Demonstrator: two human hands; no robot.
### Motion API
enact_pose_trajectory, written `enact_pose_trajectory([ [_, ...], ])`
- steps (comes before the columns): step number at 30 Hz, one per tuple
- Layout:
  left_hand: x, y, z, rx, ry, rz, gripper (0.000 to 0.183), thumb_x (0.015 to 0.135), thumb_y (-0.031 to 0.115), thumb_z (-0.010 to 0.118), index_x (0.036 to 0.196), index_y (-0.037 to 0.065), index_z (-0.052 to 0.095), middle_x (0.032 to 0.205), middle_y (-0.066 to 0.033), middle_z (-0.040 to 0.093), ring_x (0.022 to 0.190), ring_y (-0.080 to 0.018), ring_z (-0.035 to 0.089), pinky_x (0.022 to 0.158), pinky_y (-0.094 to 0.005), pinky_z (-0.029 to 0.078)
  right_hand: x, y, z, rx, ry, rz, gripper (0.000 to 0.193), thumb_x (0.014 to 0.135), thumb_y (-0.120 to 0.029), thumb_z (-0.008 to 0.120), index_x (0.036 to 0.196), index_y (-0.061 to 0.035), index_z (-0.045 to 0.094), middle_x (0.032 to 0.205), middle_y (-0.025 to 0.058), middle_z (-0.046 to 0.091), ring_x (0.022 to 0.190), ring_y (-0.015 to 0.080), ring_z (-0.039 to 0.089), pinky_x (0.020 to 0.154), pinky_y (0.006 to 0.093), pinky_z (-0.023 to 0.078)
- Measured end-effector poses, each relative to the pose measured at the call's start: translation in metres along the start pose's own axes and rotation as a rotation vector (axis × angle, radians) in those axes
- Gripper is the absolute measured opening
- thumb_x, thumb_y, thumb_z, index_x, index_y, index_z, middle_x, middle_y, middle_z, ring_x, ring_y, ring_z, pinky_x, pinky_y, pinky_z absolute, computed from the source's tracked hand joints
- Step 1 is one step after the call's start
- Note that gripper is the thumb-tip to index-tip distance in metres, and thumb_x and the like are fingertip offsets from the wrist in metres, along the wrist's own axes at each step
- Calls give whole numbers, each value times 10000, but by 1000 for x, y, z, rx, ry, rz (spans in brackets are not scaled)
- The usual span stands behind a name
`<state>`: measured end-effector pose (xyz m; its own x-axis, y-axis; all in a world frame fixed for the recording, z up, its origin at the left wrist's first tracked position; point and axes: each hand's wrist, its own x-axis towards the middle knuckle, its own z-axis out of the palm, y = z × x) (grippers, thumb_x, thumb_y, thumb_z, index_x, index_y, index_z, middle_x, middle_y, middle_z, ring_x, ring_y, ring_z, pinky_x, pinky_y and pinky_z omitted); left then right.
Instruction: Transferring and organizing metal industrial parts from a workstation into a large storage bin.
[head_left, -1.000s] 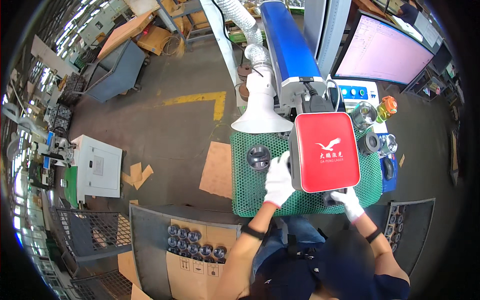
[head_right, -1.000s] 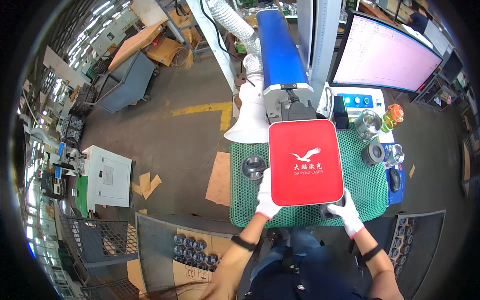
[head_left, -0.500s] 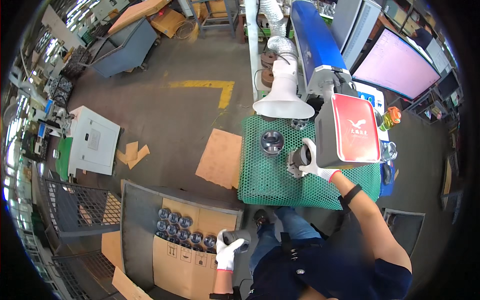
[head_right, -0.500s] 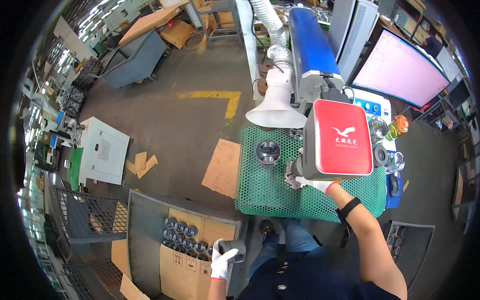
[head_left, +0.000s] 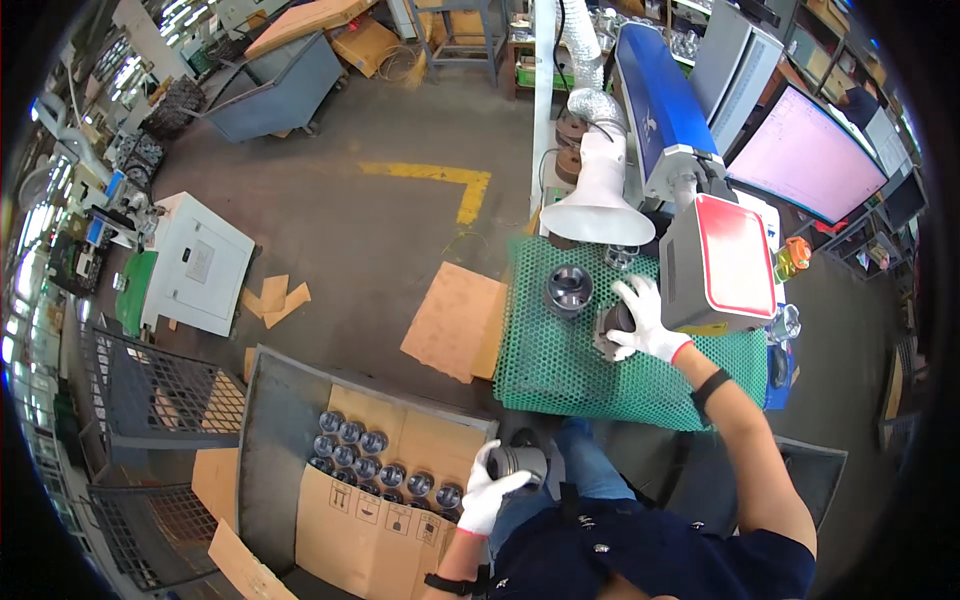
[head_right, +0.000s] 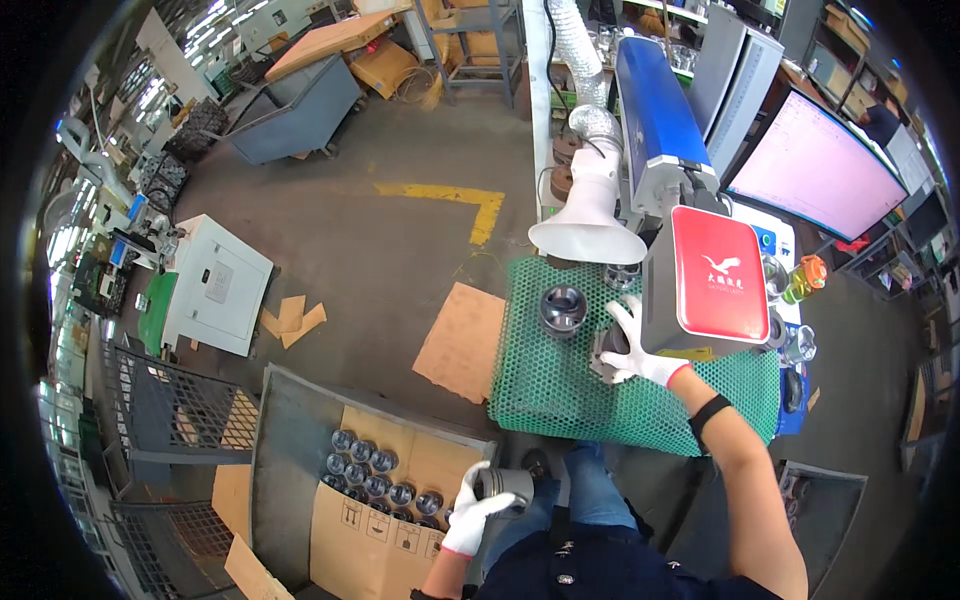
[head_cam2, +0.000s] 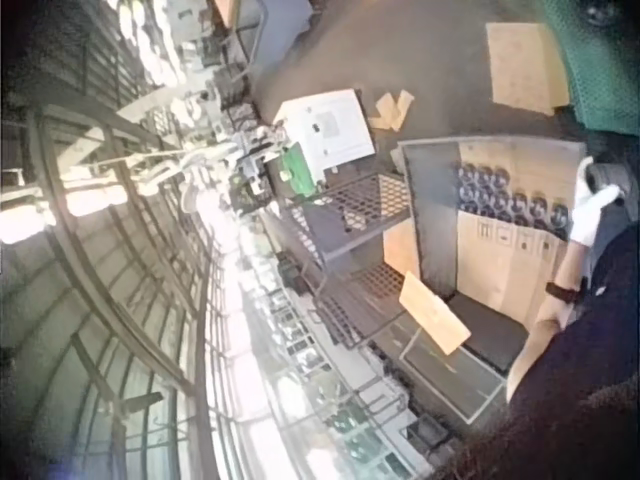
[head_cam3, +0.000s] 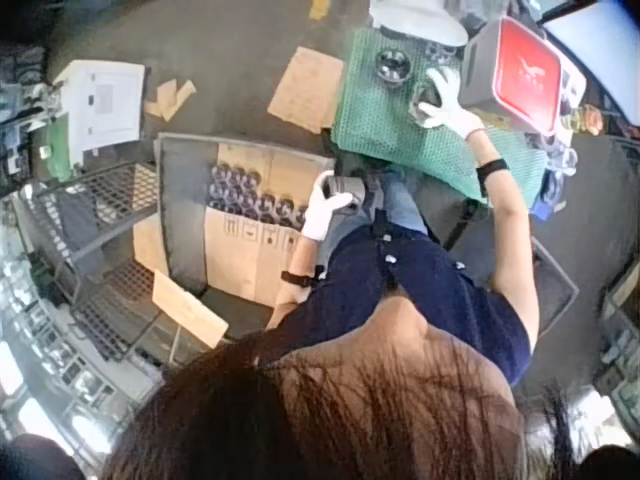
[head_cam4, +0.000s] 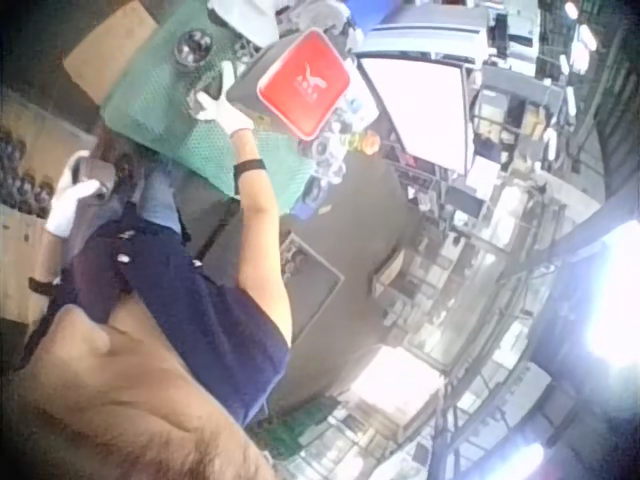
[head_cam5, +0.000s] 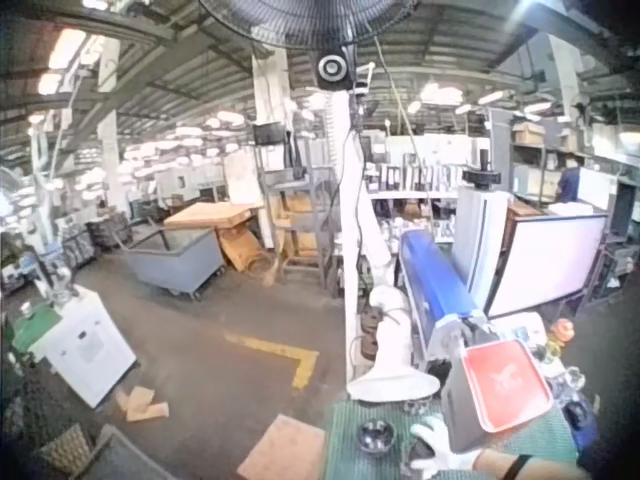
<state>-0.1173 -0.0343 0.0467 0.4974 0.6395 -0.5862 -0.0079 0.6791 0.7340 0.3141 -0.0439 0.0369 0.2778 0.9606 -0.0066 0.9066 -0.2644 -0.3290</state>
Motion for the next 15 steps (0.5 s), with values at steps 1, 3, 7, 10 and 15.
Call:
enact_pose_trajectory([
  [1, -1, -11, -11, 48, 34, 6, 843, 692, 60, 907, 1411, 44, 466, 1265, -143, 594, 1132, -227, 629, 977, -371, 545, 1, 2, 7, 77, 4, 58, 809, 805, -456, 745, 1465, -105, 436, 1444, 238, 414, 1339, 451, 411, 1118, 566, 369],
  [3, -8, -25, -32, 335, 171, -7, 879, 641, 146, 948, 1390, 33, 503, 1286, -149, 582, 1164, -241, 608, 990, -382, 536, 2, -10, 12, 117, 96, 143, 665, 836, -450, 693, 1382, -107, 529, 1342, 214, 483, 1262, 415, 475, 1066, 529, 417],
  [7, -11, -29, -43, 374, 238, -1, 922, 620, 258, 961, 1394, 26, 517, 1295, -172, 572, 1197, -281, 578, 1008, -408, 517, -3, -26, 8, 103, 176, 279, 631, 851, -456, 680, 1370, -123, 541, 1289, 183, 518, 1254, 383, 491, 1073, 511, 408],
  [10, -3, -4, -24, 737, 200, 238, 937, 645, 388, 935, 1402, 26, 518, 1294, -229, 570, 1215, -365, 556, 1061, -463, 460, -5, -26, 6, 41, 258, 237, 663, 815, -436, 725, 1365, -105, 558, 1322, 225, 546, 1235, 411, 508, 1066, 509, 431],
  [15, -21, 58, 20, 1052, 244, 435, 984, 637, 407, 924, 1466, 134, 469, 1302, -205, 535, 1111, -387, 604, 961, -481, 520, -43, -89, -35, -36, 170, 288, 765, 778, -361, 785, 1426, -77, 495, 1416, 211, 507, 1301, 411, 511, 1074, 471, 441],
])
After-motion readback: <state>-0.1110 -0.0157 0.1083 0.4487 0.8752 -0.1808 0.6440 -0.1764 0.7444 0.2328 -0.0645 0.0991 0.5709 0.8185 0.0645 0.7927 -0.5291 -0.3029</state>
